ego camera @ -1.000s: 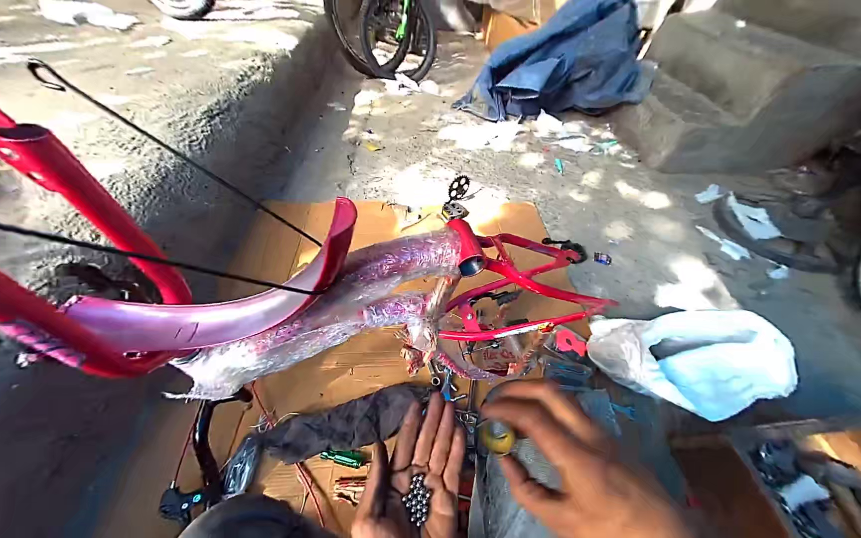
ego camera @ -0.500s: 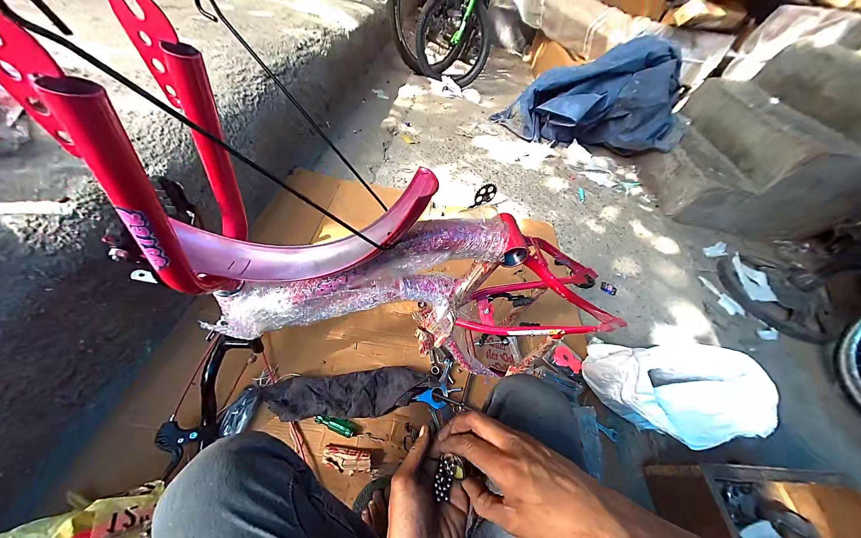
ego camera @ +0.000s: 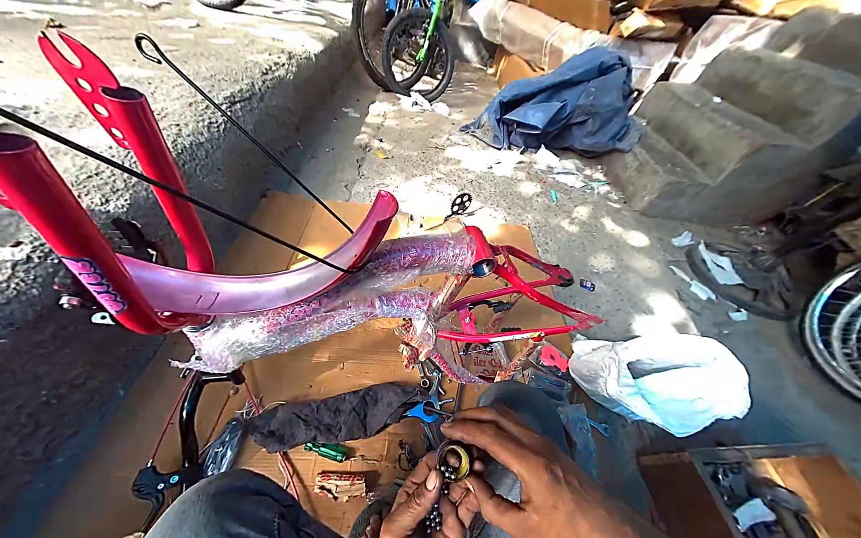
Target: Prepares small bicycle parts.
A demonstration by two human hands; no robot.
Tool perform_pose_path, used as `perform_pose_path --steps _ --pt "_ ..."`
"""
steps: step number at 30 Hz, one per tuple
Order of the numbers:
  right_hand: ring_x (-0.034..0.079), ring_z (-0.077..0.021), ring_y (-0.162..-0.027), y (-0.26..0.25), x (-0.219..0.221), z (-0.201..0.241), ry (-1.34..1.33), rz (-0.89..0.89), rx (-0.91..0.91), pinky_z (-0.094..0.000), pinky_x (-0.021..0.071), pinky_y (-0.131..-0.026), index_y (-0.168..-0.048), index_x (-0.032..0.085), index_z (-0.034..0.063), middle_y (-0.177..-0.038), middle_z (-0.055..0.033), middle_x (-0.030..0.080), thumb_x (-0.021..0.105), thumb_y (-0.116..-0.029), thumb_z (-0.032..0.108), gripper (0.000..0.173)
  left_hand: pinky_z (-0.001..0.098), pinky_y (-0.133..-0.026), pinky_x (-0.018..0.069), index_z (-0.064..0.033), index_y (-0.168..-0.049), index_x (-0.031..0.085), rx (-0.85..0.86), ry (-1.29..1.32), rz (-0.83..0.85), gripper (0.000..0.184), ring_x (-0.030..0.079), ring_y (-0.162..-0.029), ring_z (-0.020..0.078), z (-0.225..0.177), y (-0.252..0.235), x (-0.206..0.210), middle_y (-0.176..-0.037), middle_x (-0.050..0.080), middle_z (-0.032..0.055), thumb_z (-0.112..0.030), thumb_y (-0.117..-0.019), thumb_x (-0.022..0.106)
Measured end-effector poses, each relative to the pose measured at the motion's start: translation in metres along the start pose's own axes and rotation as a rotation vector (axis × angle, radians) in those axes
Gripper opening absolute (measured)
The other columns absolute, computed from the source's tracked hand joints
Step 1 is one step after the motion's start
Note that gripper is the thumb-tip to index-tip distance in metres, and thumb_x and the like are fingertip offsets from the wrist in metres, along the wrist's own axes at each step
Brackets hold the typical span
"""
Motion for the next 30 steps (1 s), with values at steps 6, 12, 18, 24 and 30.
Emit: perform_pose_path --steps 6,12,18,24,30 --pt "0.054 -0.0203 -0.138 0.024 0.023 0.027 0.124 -0.168 -0.062 -0.0499 0.0326 -0.123 -0.142 0.059 0.013 -0.136 -0.0023 0.068 0.063 -0.0988 0.021 0.044 0.0399 -0.102 0.0548 0.0016 -0.119 0.07 0.174 -0.055 -0.13 0.026 0.072 -0.105 0.0245 -0.011 0.002 0.0 -0.112 0.073 0.0183 -0.01 -0.0958 0.068" --pt "0.051 -0.0237 -0.14 0.028 0.038 0.032 -0.007 -0.203 0.071 -0.0545 0.0271 -0.125 -0.141 0.057 0.0074 -0.138 -0.0076 0.065 0.061 -0.0965 0.021 0.047 0.0346 -0.097 0.0569 -0.0024 -0.118 0.071 0.201 -0.2 -0.139 0.025 0.073 -0.1 0.0184 -0.013 0.004 -0.002 -0.108 0.075 0.014 -0.015 -0.0975 0.066" --pt "0.053 -0.0269 -0.138 0.018 0.021 0.031 -0.188 -0.296 0.077 -0.0567 0.0355 -0.121 -0.147 0.05 0.0064 -0.141 -0.0108 0.063 0.063 -0.097 0.03 0.057 0.0362 -0.101 0.0557 0.0016 -0.118 0.072 0.221 -0.169 -0.103 0.024 0.074 -0.104 0.0233 -0.017 0.004 0.004 -0.112 0.074 0.0183 -0.008 -0.0965 0.067" --pt "0.044 -0.0255 -0.147 0.019 0.044 0.042 -0.061 -0.23 0.079 -0.0644 0.0132 -0.126 -0.149 0.048 0.0028 -0.145 -0.011 0.061 0.062 -0.0943 0.036 0.065 0.0309 -0.09 0.0587 -0.0042 -0.115 0.073 0.298 -0.324 -0.099 0.021 0.074 -0.095 0.0146 -0.024 0.005 -0.003 -0.104 0.076 0.0117 -0.012 -0.0966 0.067" --pt "0.053 -0.0221 -0.139 0.015 0.027 0.031 -0.092 -0.304 0.06 -0.0613 0.0233 -0.124 -0.148 0.05 0.0095 -0.138 -0.0043 0.066 0.061 -0.0968 0.036 0.059 0.034 -0.099 0.0568 -0.0008 -0.112 0.075 0.292 -0.214 -0.156 0.021 0.074 -0.099 0.0201 -0.025 0.004 0.004 -0.107 0.076 0.015 -0.01 -0.0932 0.071"
Point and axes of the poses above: each hand's wrist, its own y-axis away from the middle knuckle, its own x-axis out of the palm, z = x × y, the point moved 5 cm from there along -y, towards the middle knuckle
